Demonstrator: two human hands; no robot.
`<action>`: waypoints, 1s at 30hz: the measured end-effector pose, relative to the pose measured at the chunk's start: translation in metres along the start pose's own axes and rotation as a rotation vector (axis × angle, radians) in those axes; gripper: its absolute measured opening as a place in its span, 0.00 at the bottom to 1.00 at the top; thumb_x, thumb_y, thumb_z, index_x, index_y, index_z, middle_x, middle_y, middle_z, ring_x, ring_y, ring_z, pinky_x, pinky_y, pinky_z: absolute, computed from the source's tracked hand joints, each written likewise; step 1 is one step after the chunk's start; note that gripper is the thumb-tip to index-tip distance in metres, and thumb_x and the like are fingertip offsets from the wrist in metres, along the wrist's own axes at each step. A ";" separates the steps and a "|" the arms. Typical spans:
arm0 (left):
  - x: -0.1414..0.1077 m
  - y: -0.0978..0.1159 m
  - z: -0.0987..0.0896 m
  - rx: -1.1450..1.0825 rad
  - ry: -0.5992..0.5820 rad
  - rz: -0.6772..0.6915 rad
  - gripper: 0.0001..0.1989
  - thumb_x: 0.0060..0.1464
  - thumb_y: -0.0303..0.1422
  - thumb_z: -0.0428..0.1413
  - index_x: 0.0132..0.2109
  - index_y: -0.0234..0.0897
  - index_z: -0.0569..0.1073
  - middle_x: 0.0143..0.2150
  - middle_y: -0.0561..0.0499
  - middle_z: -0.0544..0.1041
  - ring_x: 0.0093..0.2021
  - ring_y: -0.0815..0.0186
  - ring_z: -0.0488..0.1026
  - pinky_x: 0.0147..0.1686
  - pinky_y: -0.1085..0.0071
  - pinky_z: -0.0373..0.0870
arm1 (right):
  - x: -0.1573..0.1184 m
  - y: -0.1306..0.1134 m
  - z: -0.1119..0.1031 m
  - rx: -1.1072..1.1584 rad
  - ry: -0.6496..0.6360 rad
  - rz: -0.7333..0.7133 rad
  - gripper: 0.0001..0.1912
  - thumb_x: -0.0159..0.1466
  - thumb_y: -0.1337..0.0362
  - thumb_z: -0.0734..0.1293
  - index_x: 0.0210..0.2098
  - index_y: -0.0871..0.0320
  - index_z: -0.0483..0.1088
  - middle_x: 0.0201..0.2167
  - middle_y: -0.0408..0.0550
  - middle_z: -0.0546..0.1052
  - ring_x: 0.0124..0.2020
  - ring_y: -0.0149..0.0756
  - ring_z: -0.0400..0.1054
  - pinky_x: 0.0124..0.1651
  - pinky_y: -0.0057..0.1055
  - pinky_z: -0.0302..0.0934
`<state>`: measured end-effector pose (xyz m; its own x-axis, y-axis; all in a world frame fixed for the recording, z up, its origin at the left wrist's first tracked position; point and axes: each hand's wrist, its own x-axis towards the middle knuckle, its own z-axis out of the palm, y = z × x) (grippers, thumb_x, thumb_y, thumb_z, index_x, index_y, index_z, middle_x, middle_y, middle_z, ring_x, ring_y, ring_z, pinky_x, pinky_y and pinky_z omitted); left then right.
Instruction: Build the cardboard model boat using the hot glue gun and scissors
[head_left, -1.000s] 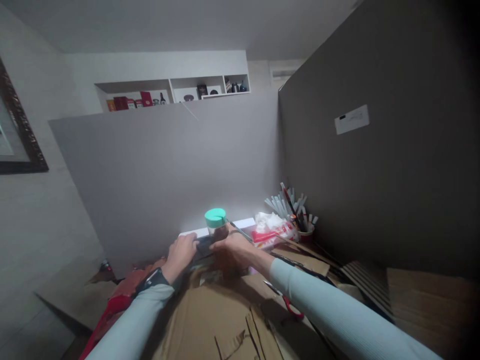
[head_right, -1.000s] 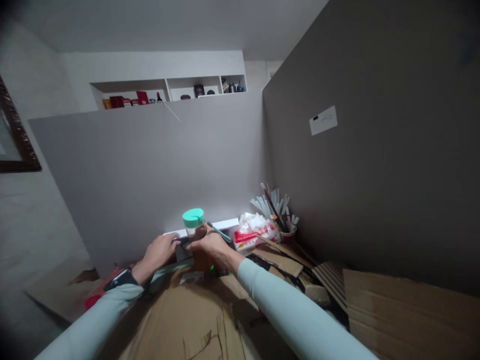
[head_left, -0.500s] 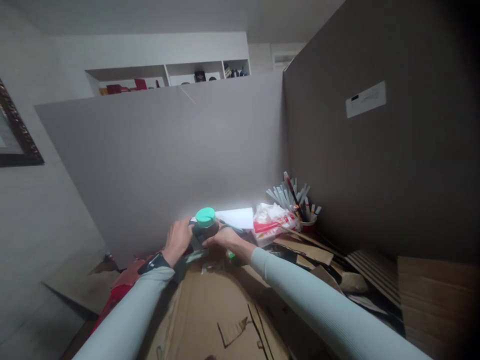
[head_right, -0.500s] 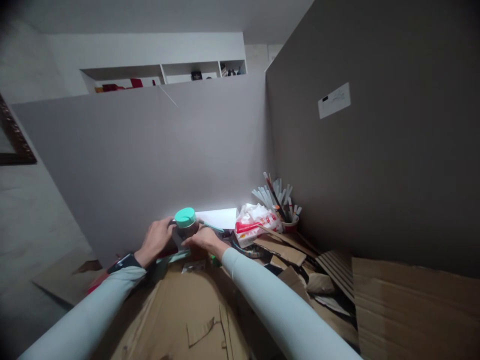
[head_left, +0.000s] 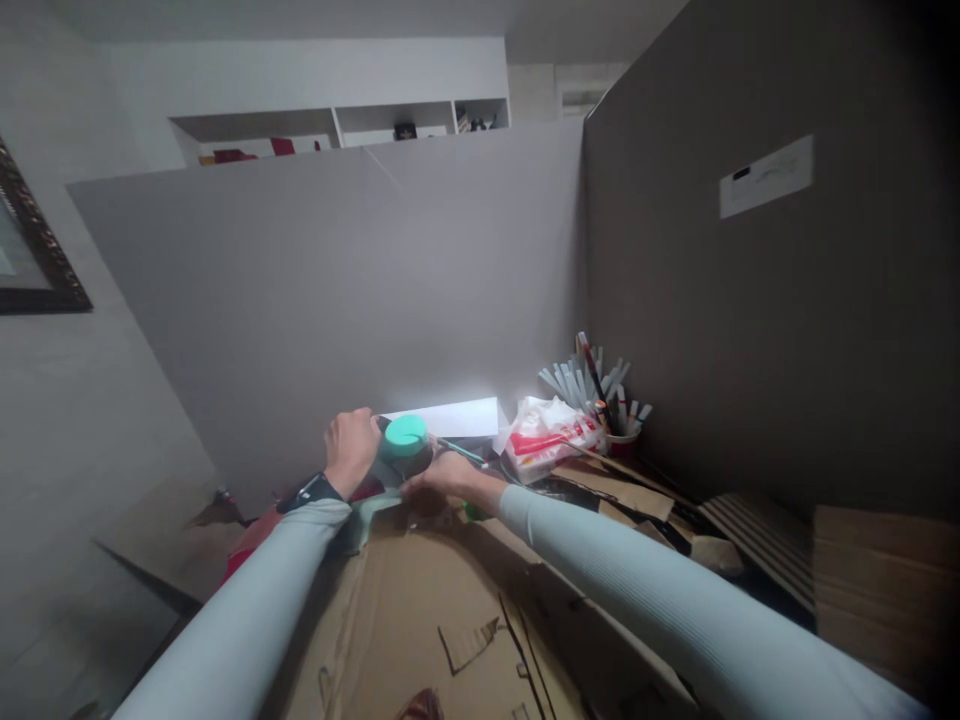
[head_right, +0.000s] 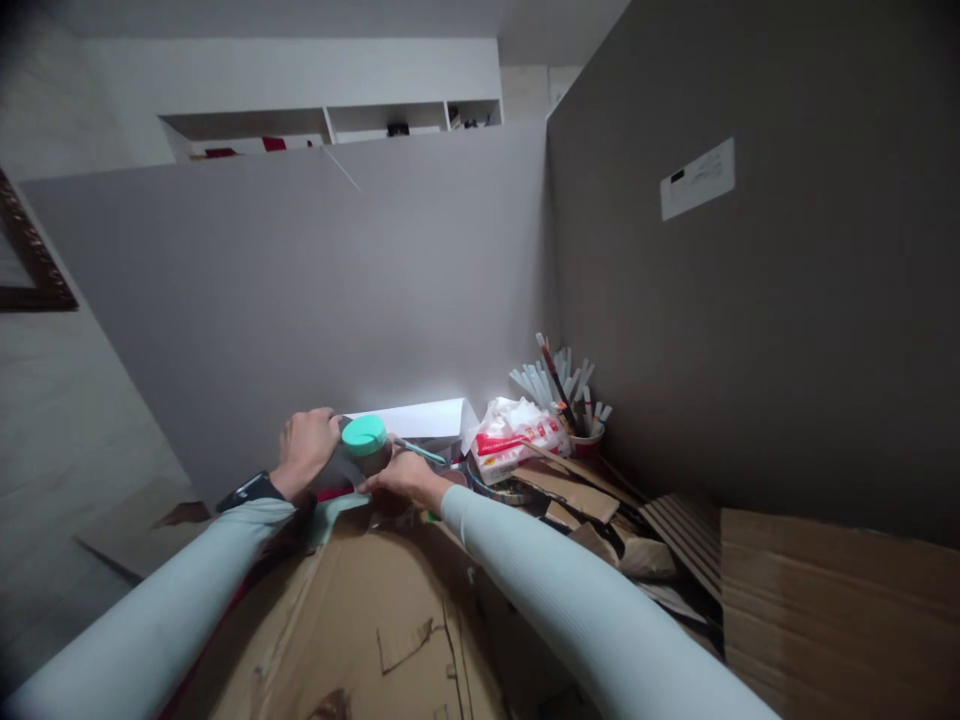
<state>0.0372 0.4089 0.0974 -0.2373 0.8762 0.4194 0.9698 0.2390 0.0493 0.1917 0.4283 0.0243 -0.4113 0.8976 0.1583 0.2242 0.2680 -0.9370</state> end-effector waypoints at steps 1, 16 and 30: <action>0.000 0.001 0.001 -0.013 0.009 0.011 0.16 0.63 0.40 0.58 0.53 0.37 0.73 0.53 0.45 0.76 0.49 0.57 0.76 0.48 0.54 0.76 | 0.002 0.002 0.001 -0.018 -0.003 -0.007 0.16 0.71 0.58 0.67 0.54 0.59 0.70 0.51 0.52 0.74 0.46 0.42 0.73 0.47 0.43 0.71; -0.002 -0.009 0.019 -0.216 -0.019 0.196 0.19 0.63 0.39 0.58 0.58 0.39 0.71 0.58 0.44 0.74 0.52 0.56 0.75 0.50 0.52 0.75 | 0.025 0.010 -0.003 -0.223 0.097 0.008 0.17 0.70 0.58 0.68 0.54 0.59 0.70 0.53 0.52 0.74 0.49 0.44 0.72 0.50 0.46 0.70; -0.012 -0.021 0.027 -0.227 -0.090 0.226 0.19 0.63 0.39 0.57 0.59 0.40 0.70 0.57 0.44 0.74 0.52 0.56 0.75 0.51 0.51 0.75 | 0.021 0.003 -0.016 -0.296 0.073 0.047 0.17 0.70 0.58 0.68 0.54 0.60 0.70 0.52 0.52 0.74 0.48 0.43 0.73 0.49 0.44 0.71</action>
<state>0.0181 0.4043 0.0672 -0.0088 0.9325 0.3611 0.9840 -0.0562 0.1689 0.1977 0.4536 0.0300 -0.3320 0.9314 0.1491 0.4933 0.3062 -0.8142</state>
